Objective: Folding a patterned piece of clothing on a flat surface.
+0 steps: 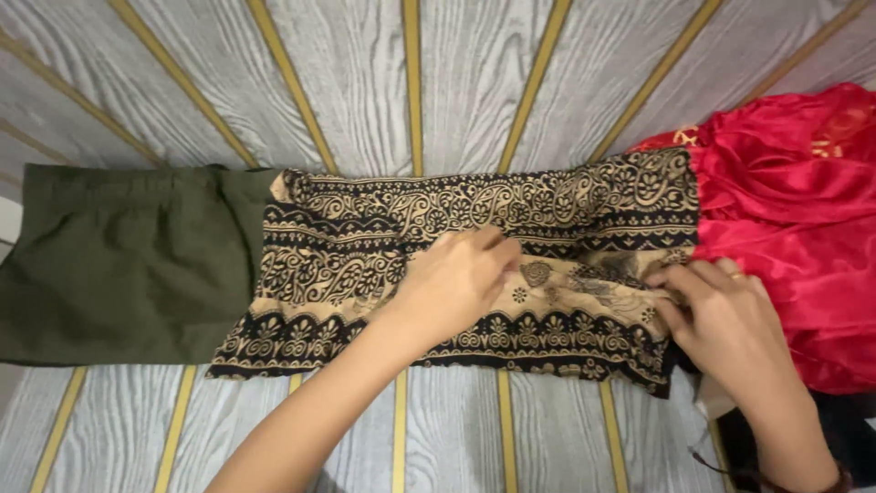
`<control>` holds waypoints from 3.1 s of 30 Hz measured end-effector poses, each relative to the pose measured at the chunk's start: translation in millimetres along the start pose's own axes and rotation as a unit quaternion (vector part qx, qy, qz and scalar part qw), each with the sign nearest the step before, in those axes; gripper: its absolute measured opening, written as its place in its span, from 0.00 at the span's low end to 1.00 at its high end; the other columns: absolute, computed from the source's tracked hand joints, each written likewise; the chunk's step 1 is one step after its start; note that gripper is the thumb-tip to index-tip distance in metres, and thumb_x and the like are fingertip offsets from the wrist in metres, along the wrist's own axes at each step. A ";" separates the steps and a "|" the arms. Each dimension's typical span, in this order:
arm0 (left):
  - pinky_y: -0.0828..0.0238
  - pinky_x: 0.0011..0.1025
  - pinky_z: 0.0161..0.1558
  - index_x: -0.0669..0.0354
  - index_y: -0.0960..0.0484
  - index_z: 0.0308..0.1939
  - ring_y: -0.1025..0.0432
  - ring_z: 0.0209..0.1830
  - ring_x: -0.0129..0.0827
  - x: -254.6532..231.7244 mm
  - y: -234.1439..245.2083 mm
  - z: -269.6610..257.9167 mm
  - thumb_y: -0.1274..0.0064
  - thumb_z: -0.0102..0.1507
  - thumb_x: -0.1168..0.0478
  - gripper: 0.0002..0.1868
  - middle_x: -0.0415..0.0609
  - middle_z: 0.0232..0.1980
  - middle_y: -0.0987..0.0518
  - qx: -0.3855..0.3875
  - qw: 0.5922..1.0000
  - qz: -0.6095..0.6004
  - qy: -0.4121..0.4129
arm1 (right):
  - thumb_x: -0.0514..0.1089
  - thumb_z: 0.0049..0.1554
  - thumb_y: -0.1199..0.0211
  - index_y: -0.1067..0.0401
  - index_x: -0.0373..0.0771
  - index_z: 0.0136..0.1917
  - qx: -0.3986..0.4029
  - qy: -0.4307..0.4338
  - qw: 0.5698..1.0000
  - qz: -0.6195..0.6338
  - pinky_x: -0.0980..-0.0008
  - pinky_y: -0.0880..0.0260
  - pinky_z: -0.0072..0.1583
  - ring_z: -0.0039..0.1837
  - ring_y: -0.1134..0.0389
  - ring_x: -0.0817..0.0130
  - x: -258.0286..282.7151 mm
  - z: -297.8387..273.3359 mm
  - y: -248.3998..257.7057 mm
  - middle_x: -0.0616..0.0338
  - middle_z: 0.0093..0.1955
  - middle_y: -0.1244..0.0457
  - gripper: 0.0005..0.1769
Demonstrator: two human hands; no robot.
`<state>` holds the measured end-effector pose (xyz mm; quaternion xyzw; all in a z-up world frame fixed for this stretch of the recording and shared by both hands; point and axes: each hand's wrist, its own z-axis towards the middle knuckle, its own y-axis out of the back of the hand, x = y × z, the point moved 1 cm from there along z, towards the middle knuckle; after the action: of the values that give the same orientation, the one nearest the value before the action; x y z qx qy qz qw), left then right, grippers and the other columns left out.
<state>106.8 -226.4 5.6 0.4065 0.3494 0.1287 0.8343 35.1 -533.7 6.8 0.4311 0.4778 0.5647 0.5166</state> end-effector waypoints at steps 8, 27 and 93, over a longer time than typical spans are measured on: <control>0.28 0.48 0.47 0.62 0.19 0.44 0.23 0.44 0.51 19.3 -48.9 25.0 0.42 0.55 0.64 0.14 0.55 0.42 0.20 0.024 1.000 -0.010 0.012 | 0.37 0.55 0.34 0.23 0.41 0.52 -0.068 0.032 0.984 0.162 0.59 0.30 0.51 0.49 0.28 0.56 -3.8 15.8 19.9 0.55 0.47 0.31 0.10; 0.28 0.43 0.47 0.62 0.18 0.49 0.20 0.46 0.48 -36.2 -87.5 91.0 0.37 0.59 0.51 0.20 0.55 0.44 0.16 0.055 0.970 -0.231 -0.044 | 0.30 0.56 0.30 0.32 0.33 0.55 -0.168 0.024 0.854 0.491 0.73 0.27 0.57 0.56 0.31 0.74 -2.4 23.3 -0.2 0.60 0.53 0.37 0.16; 0.24 0.46 0.48 0.61 0.21 0.33 0.22 0.49 0.51 -79.8 -116.6 143.8 0.43 0.56 0.67 0.04 0.56 0.49 0.24 -0.010 0.983 -0.068 -0.169 | 0.41 0.49 0.31 0.21 0.37 0.46 -0.102 0.057 0.976 0.181 0.60 0.26 0.48 0.45 0.27 0.56 -18.2 -73.0 26.5 0.53 0.39 0.31 0.11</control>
<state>139.9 -425.0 15.4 0.3898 0.2287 0.0046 0.8920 -39.4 -559.0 20.4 0.4222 0.3605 0.7185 0.4190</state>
